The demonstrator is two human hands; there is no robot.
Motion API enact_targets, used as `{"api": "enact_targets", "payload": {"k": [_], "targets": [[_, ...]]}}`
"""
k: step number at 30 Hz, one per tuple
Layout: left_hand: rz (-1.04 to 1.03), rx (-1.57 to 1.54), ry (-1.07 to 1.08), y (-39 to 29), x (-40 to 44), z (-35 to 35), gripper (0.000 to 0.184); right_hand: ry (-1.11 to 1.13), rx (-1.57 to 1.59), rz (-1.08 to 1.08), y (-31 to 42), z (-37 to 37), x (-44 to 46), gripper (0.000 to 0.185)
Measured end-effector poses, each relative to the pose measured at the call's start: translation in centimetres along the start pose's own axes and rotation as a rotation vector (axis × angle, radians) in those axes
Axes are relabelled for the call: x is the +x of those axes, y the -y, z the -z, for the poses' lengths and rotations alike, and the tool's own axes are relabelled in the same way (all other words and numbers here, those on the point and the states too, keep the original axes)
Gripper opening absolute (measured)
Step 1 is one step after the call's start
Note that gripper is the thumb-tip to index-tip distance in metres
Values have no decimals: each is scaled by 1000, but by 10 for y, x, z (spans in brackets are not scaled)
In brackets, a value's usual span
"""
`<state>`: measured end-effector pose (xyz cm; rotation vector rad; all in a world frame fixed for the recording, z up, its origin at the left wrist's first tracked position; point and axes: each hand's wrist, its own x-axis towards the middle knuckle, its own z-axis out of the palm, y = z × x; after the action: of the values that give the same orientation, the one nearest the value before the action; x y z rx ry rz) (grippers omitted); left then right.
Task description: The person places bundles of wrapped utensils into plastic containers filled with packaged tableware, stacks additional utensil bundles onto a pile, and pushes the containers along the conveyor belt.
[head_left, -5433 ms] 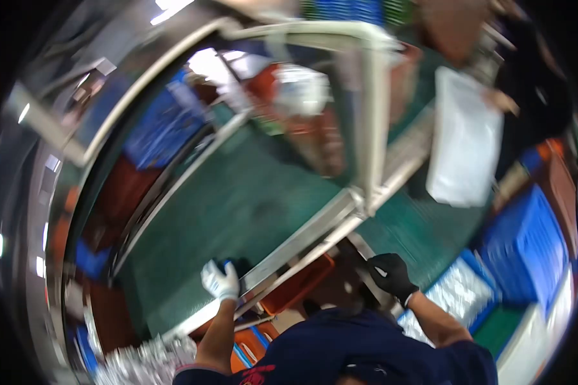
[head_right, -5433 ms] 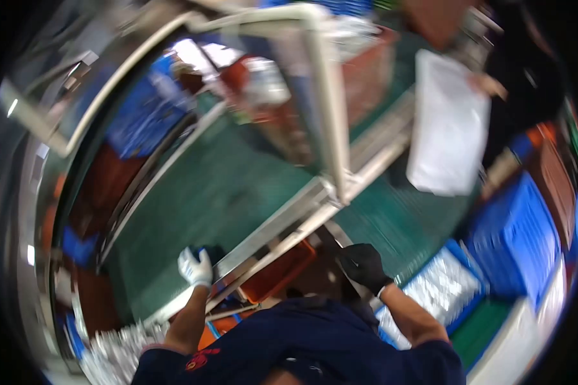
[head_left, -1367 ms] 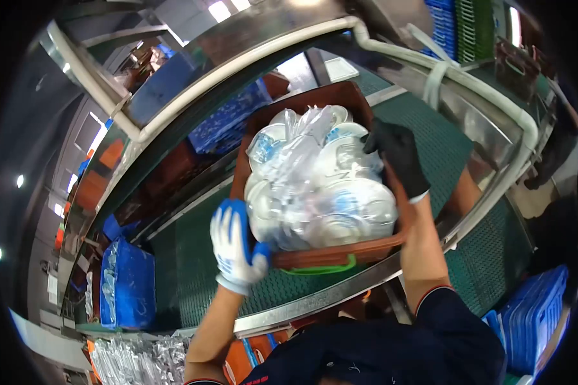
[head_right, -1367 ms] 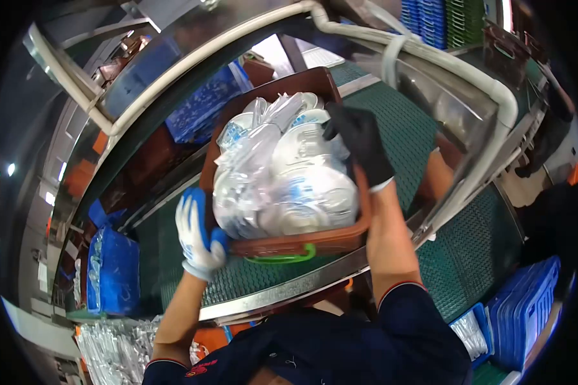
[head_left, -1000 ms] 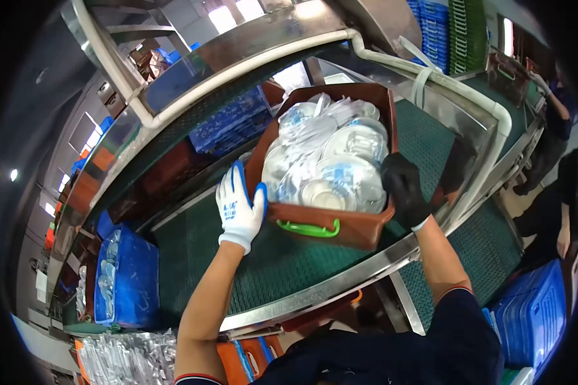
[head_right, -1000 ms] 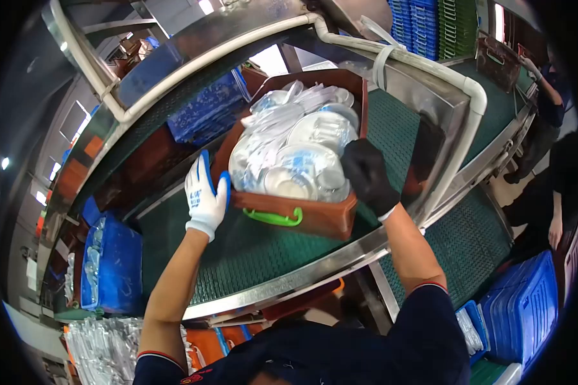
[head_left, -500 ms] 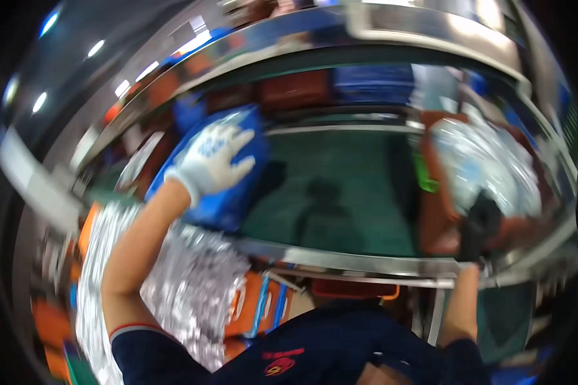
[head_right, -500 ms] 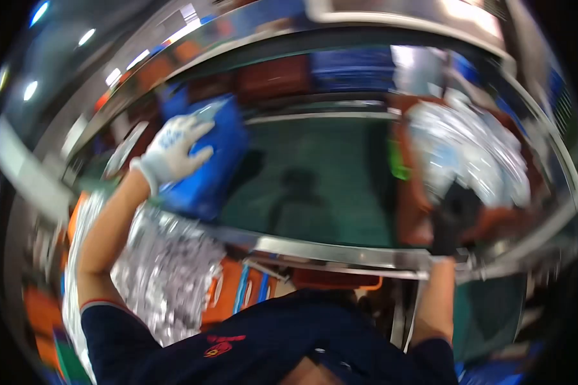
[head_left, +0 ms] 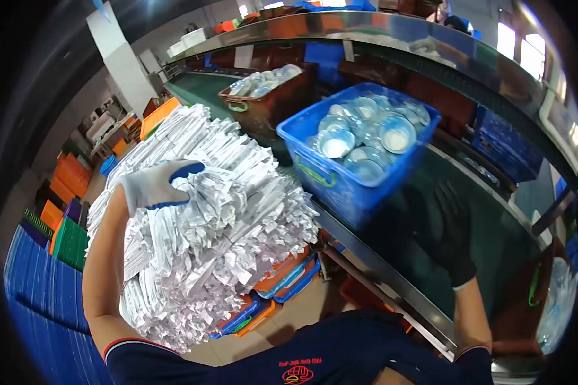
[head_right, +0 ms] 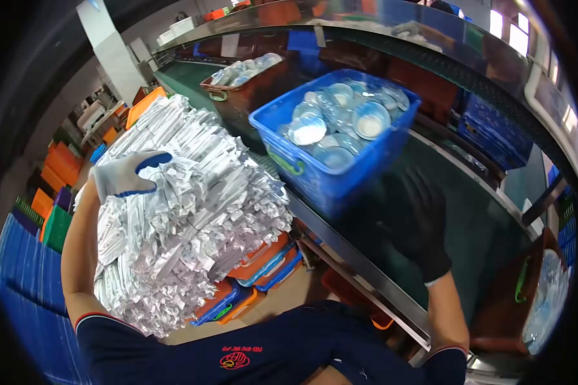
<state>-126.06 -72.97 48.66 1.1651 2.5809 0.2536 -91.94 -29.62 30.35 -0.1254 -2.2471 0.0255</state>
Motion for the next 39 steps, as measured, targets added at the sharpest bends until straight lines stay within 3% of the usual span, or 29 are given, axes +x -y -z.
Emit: {"api": "enact_targets", "payload": {"k": [1,5,7,8,11,15,17,18,20,22,25,28,30,31,35,38,39], "targets": [[-17,47,12,-3,3,-4,72,68,0,89,-1,-9,13,76],[-68,59,-88,9,25,-24,71,98,54,226,-1,-34,50,81],[-74,46,-68,6,37,-21,66,364,125,233,-10,-45,49,73],[-105,36,-76,12,44,-23,64,97,194,305,-23,-66,37,58],[-151,39,-185,28,69,-32,65,96,168,274,-32,-46,22,48],[-57,-45,-143,27,95,-23,61,102,146,220,-39,-11,-9,43],[-41,9,-53,26,88,-11,69,129,98,218,-47,2,-25,41],[-165,104,-25,42,85,-6,80,128,98,216,-49,9,-29,41],[5,343,68,55,84,-8,91,88,94,224,-49,21,-38,42],[27,353,65,53,92,-19,96,96,84,196,-58,34,-57,39],[-68,104,2,82,131,-42,98,114,11,132,-64,48,-75,39],[84,121,-297,121,155,-70,97,166,-112,125,-69,55,-92,42],[70,133,-444,171,179,-87,102,163,-103,84,-47,54,-88,43],[49,135,-489,161,181,-81,89,164,-99,93,-38,48,-87,40],[-376,-145,-410,53,185,-59,52,78,-131,-44,-19,33,-98,37],[-395,11,-259,-60,183,-42,64,-3,-192,-30,-13,24,-97,38],[-431,122,-311,-103,185,-48,60,26,-204,-62,-10,24,-96,37]]}}
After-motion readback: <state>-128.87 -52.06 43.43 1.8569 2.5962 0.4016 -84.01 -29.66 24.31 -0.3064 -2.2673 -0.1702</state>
